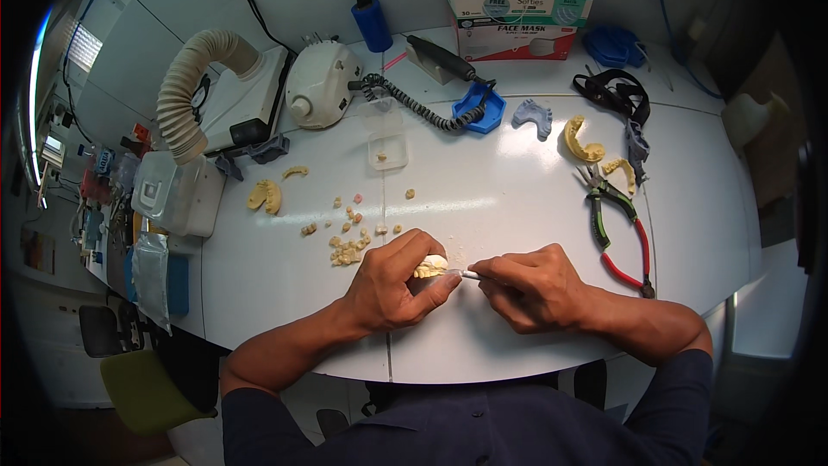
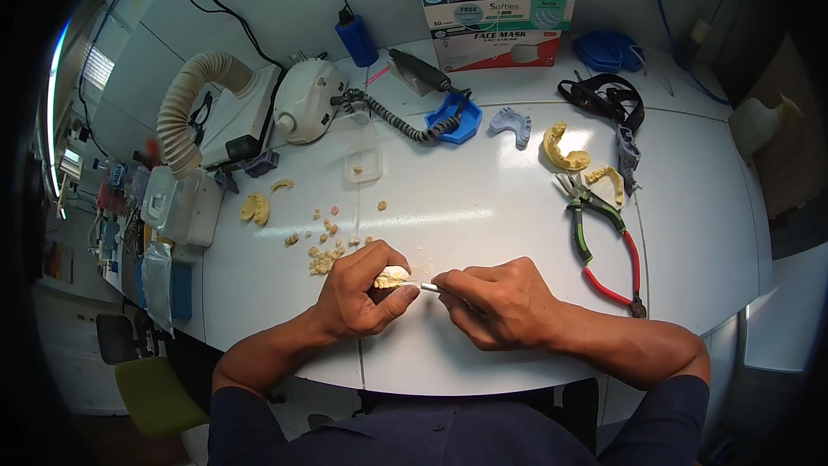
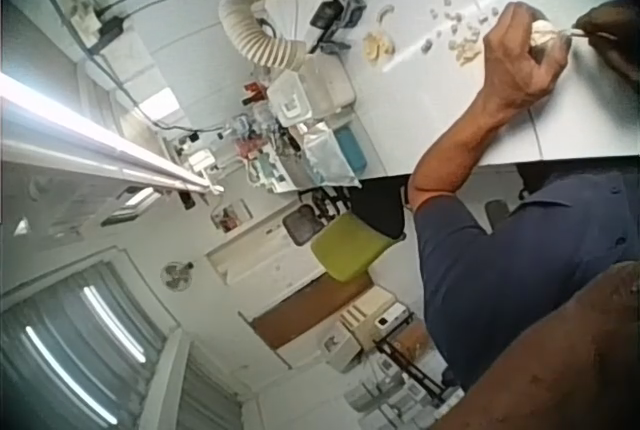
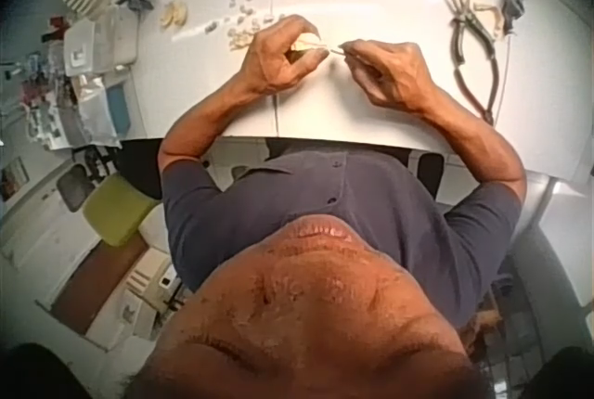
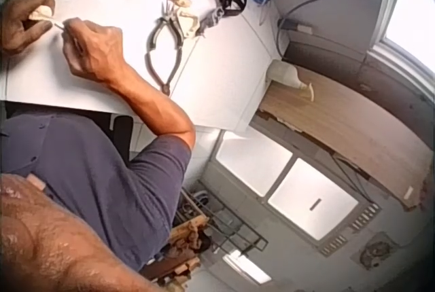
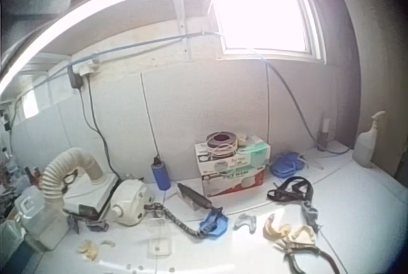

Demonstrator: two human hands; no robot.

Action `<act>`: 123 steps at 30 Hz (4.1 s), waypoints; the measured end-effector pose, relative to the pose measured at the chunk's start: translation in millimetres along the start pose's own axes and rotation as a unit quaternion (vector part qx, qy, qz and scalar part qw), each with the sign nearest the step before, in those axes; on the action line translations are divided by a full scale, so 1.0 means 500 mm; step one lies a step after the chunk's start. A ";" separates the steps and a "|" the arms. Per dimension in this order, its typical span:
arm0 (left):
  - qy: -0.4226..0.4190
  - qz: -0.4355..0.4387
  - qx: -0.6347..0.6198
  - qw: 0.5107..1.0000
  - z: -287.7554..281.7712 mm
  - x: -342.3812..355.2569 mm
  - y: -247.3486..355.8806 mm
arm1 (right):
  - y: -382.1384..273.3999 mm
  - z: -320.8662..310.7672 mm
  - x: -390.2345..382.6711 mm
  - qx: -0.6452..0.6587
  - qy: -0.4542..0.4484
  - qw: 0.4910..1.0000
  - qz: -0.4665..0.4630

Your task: Manually trimming and refining a dental plaster cast using a scraper and pliers.

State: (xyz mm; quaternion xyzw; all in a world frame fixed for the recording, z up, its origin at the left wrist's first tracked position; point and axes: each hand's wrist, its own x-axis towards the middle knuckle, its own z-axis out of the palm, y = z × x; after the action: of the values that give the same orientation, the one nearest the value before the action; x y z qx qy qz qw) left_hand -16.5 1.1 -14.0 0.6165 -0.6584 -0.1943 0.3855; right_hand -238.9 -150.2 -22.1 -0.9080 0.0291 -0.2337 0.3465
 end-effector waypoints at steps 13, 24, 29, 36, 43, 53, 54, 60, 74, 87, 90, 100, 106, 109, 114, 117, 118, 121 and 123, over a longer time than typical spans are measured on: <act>0.001 0.006 0.004 1.000 0.001 -0.001 0.000 | -0.002 -0.003 0.000 -0.001 -0.020 1.000 0.013; -0.009 -0.029 -0.033 0.999 0.003 -0.007 0.005 | 0.003 0.006 0.000 -0.008 0.011 1.000 -0.008; -0.018 -0.044 -0.039 0.998 -0.003 -0.007 0.010 | -0.003 -0.005 0.001 -0.003 -0.004 1.000 0.005; -0.020 -0.025 -0.018 0.999 -0.004 -0.008 0.006 | -0.001 -0.008 0.006 0.014 0.007 1.000 0.022; -0.040 -0.012 0.022 0.999 -0.006 -0.009 0.004 | 0.002 -0.006 0.004 -0.006 -0.003 1.000 0.011; -0.049 -0.027 0.032 0.998 -0.010 -0.009 0.015 | -0.002 -0.011 0.004 -0.034 -0.040 0.999 -0.012; -0.050 -0.030 0.032 0.998 -0.010 -0.009 0.016 | -0.001 -0.011 0.004 -0.034 -0.040 0.999 -0.012; -0.047 -0.018 0.031 0.998 -0.008 -0.011 0.016 | 0.000 -0.002 0.001 -0.032 -0.020 0.999 -0.005; -0.044 -0.009 0.031 0.999 -0.007 -0.011 0.015 | -0.001 -0.003 0.002 -0.035 -0.024 0.999 -0.001; -0.043 -0.013 0.029 0.999 -0.006 -0.012 0.013 | -0.003 -0.004 0.003 -0.033 -0.023 0.999 0.002; -0.037 -0.010 0.029 0.999 -0.006 -0.011 0.014 | -0.004 -0.007 0.004 -0.032 -0.027 0.999 0.005; -0.039 -0.015 0.028 0.999 -0.005 -0.010 0.013 | -0.004 -0.008 0.005 -0.031 -0.030 0.999 0.010; -0.035 -0.003 0.030 0.999 -0.005 -0.011 0.011 | -0.003 -0.007 0.005 -0.031 -0.029 0.999 0.008; -0.039 -0.013 0.026 0.999 -0.006 -0.010 0.013 | -0.003 -0.007 0.005 -0.032 -0.030 0.999 0.008; -0.036 -0.011 0.025 0.999 -0.005 -0.010 0.014 | -0.001 -0.006 0.004 -0.035 -0.031 0.999 0.006; -0.030 -0.003 0.025 0.999 -0.004 -0.011 0.012 | -0.002 -0.007 0.004 -0.036 -0.030 0.999 0.003; -0.030 -0.003 0.024 0.999 -0.004 -0.010 0.013 | -0.003 -0.008 0.004 -0.037 -0.032 0.999 0.003; -0.038 -0.016 0.026 0.999 -0.006 -0.010 0.016 | -0.003 -0.007 0.005 -0.038 -0.031 0.999 0.003; -0.042 -0.023 0.026 0.999 -0.006 -0.011 0.015 | -0.003 -0.006 0.004 -0.038 -0.028 0.999 0.003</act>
State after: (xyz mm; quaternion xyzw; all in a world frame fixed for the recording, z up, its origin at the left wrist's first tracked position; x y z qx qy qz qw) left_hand -19.7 8.0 -8.2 0.6328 -0.6643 -0.2116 0.3369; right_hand -238.5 -151.4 -18.6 -0.9265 0.0307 -0.2059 0.3134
